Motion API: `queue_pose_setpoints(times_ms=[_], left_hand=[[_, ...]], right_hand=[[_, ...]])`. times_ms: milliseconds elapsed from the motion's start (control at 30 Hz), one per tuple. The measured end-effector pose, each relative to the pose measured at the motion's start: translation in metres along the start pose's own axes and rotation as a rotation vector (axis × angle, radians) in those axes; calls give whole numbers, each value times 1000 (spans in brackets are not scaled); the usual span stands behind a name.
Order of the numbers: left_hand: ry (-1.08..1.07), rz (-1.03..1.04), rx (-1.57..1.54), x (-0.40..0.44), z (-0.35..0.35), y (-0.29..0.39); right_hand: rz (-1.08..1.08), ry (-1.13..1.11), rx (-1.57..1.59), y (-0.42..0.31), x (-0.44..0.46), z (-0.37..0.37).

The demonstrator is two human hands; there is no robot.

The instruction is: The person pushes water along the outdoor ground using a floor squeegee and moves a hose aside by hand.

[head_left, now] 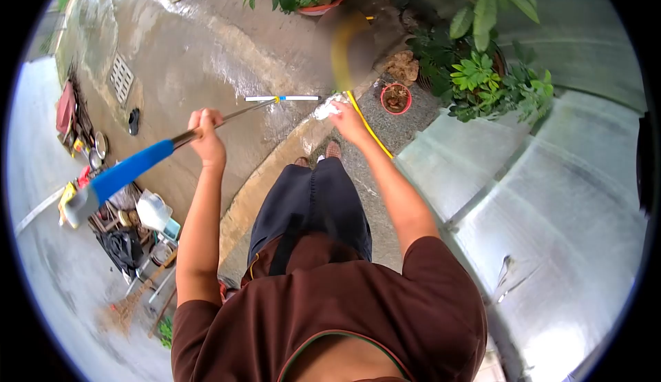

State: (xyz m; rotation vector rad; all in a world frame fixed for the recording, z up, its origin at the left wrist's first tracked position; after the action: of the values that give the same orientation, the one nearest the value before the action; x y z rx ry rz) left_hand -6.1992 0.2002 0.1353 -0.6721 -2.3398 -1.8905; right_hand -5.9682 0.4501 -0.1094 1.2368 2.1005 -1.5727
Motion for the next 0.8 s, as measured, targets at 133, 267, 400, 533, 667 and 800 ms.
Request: queue_pose_setpoints(times_ms=[133, 267, 400, 533, 667, 800], left_hand=[[-208, -10, -67, -4, 66, 0], [-656, 40, 38, -59, 158, 16], [-1305, 87, -57, -176, 205, 44], [-1607, 419, 23, -256, 186, 63], [-1701, 615, -83, -310, 165, 124], [-1620, 824, -307, -350, 162, 204]], right_hand=[[-312, 354, 398, -157, -150, -88], [-775, 724, 563, -245, -321, -203], [-759, 871, -11, -255, -413, -221], [32, 543, -396, -199, -458, -160], [142, 584, -460, -168, -554, -144], [465, 549, -416, -148, -645, -142]])
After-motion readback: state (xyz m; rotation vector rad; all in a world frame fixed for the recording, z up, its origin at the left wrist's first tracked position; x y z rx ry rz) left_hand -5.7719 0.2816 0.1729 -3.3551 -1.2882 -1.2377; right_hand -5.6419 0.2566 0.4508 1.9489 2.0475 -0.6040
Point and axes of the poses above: each hand's wrist, its own x-axis towards the middle knuckle, its own z-axis out of the palm, y = z × x, the point moved 10 cm from there along x, towards the middle knuckle, and after that the axes turned 14 degrees about z, right-handed, at the moved point
